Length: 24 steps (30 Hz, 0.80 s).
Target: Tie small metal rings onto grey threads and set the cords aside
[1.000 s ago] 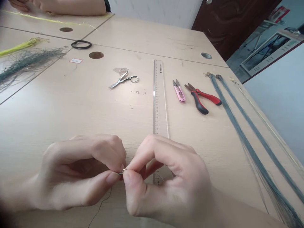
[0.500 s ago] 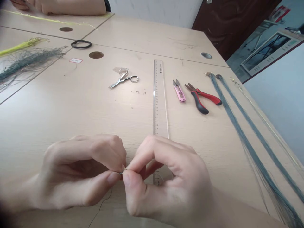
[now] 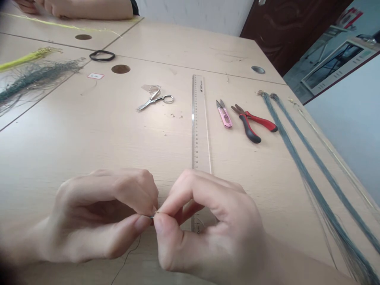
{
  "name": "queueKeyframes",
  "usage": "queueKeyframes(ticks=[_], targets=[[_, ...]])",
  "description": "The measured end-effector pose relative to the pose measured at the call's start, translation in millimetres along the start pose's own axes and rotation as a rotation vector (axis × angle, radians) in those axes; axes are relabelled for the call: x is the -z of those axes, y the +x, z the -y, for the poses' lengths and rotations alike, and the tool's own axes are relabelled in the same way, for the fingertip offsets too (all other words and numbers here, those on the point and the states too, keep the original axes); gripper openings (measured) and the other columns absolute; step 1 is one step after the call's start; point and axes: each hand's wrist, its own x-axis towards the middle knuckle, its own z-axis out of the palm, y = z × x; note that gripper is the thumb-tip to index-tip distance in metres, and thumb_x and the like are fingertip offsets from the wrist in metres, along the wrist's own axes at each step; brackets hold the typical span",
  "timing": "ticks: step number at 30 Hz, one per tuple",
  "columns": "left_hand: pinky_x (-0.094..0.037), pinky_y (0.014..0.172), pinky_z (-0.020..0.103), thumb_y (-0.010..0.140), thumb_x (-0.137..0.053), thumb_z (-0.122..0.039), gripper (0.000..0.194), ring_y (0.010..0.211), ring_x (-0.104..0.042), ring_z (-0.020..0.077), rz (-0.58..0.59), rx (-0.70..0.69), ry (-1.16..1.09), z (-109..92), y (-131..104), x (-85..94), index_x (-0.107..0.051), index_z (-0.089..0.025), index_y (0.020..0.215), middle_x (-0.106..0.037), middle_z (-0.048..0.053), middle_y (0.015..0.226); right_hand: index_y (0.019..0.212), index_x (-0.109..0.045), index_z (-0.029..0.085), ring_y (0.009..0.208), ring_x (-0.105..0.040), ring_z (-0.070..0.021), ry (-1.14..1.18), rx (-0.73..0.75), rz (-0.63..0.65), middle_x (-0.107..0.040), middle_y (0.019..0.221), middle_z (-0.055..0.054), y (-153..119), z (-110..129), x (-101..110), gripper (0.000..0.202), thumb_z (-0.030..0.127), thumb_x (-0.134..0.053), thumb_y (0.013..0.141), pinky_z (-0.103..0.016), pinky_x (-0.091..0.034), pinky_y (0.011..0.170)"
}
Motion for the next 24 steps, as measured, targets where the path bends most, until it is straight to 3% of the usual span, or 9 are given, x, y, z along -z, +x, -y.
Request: queueKeyframes(ticks=[17,24], targets=[[-0.044,0.053,0.018,0.074,-0.055,-0.002,0.012,0.060,-0.055,0.0081,0.012,0.025,-0.013,-3.5,-0.7,0.5,-0.056,-0.014,0.074,-0.060,0.001,0.069,0.063,-0.051,0.018,0.054,-0.051,-0.0035,0.046,-0.005,0.035,-0.053,0.059,0.007,-0.1,-2.0,-0.2,0.016,0.006,-0.057,0.070,-0.013,-0.044,0.050],[-0.033,0.047,0.017,0.079,-0.050,-0.011,0.009,0.053,-0.043,0.0064,0.041,0.204,0.116,-1.2,-5.3,2.8,-0.050,-0.016,0.071,-0.050,-0.003,0.061,0.068,-0.051,0.018,0.058,-0.054,-0.0061,0.088,-0.072,0.035,-0.052,0.065,0.005,5.6,-15.2,4.8,0.013,0.008,-0.054,0.075,-0.016,-0.046,0.051]])
